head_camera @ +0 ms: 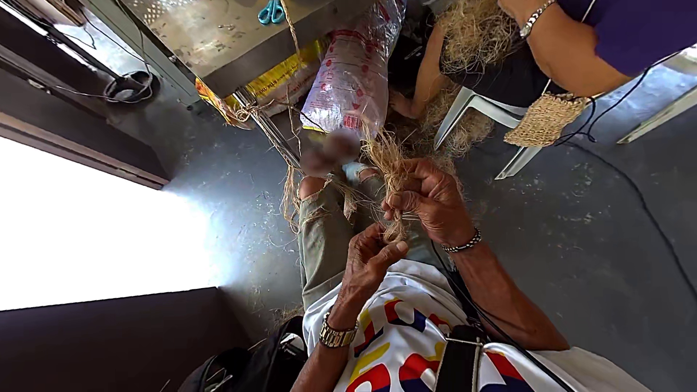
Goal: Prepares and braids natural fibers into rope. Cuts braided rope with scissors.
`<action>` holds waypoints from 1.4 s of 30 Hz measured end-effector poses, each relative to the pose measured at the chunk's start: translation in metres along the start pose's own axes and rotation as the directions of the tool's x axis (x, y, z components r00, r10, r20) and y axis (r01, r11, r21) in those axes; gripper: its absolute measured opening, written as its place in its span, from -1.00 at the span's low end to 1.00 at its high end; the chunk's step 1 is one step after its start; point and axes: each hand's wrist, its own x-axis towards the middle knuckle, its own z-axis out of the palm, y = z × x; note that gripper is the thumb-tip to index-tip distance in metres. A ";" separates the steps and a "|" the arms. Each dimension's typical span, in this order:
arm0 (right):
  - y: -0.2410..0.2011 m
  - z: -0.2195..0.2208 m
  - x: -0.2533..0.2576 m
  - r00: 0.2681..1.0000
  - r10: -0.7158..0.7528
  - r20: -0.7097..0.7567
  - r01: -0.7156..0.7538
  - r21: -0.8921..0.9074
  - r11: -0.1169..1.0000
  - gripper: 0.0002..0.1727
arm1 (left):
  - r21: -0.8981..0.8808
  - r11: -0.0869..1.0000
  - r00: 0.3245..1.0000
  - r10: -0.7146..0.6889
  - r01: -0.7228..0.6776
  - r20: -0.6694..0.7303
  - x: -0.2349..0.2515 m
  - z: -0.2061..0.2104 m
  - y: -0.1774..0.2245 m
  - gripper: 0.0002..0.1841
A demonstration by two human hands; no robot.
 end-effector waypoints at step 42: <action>-0.019 -0.046 0.004 0.958 -0.093 0.270 0.248 -0.625 0.740 -0.81 | -0.094 0.986 0.905 0.087 -0.138 -0.416 0.011 -0.024 0.025 -0.88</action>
